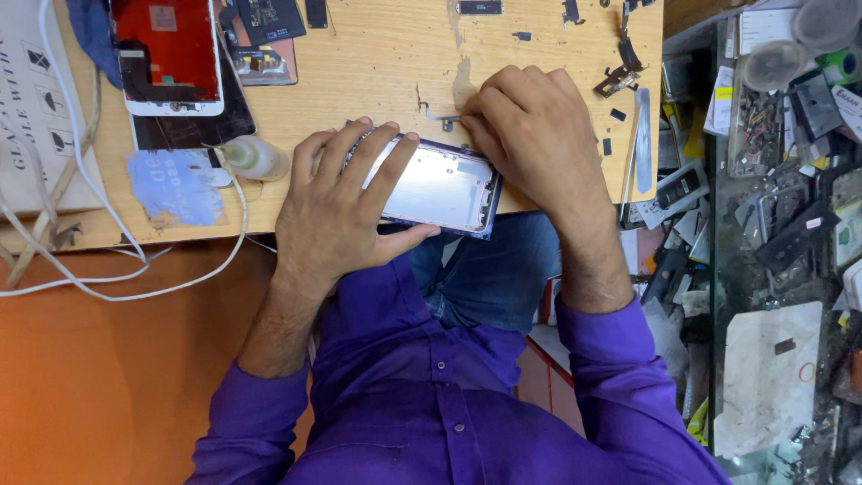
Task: The person assembles a smartphone by placing a metal bracket into the phone frame and securing it with multiple screws using a screwdriver. The person handles the phone frame, bracket, and screws throughout the process.
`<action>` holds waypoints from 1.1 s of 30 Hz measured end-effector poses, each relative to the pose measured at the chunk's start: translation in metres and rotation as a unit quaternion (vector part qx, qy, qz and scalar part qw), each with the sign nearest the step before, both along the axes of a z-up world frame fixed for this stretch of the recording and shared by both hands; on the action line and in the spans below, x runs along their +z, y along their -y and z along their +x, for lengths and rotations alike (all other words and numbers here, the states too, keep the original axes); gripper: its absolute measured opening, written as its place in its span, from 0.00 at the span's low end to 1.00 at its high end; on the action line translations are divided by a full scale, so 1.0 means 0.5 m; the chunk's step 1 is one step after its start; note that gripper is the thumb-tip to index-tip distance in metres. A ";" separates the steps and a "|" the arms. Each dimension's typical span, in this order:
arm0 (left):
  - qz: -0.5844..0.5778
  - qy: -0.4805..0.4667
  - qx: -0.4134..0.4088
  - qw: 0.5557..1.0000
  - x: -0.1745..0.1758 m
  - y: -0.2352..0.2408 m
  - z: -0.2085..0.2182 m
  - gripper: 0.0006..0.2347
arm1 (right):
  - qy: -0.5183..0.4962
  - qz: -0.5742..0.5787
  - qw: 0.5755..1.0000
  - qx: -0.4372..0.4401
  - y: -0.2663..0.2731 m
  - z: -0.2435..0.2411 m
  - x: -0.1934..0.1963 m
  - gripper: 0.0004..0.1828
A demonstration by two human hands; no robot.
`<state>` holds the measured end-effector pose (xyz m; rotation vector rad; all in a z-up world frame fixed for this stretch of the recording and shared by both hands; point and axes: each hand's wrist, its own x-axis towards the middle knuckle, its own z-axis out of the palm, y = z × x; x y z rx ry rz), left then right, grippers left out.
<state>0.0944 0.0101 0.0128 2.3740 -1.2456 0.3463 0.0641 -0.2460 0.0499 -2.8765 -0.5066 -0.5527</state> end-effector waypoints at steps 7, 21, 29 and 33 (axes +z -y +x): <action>0.000 0.002 0.000 1.000 -0.003 0.000 0.002 0.40 | 0.026 -0.012 0.999 0.020 0.012 0.029 -0.020 0.08; 0.005 0.007 0.005 1.000 0.012 0.004 -0.001 0.37 | 0.152 0.109 0.982 0.015 -0.003 -0.106 0.002 0.10; 0.034 0.011 0.002 0.999 0.009 0.010 0.002 0.37 | 0.115 0.247 0.958 -0.087 -0.076 -0.320 -0.210 0.08; 0.049 0.004 0.010 0.999 0.005 0.010 -0.002 0.37 | 0.047 0.249 0.949 -0.189 -0.060 -0.363 -0.294 0.08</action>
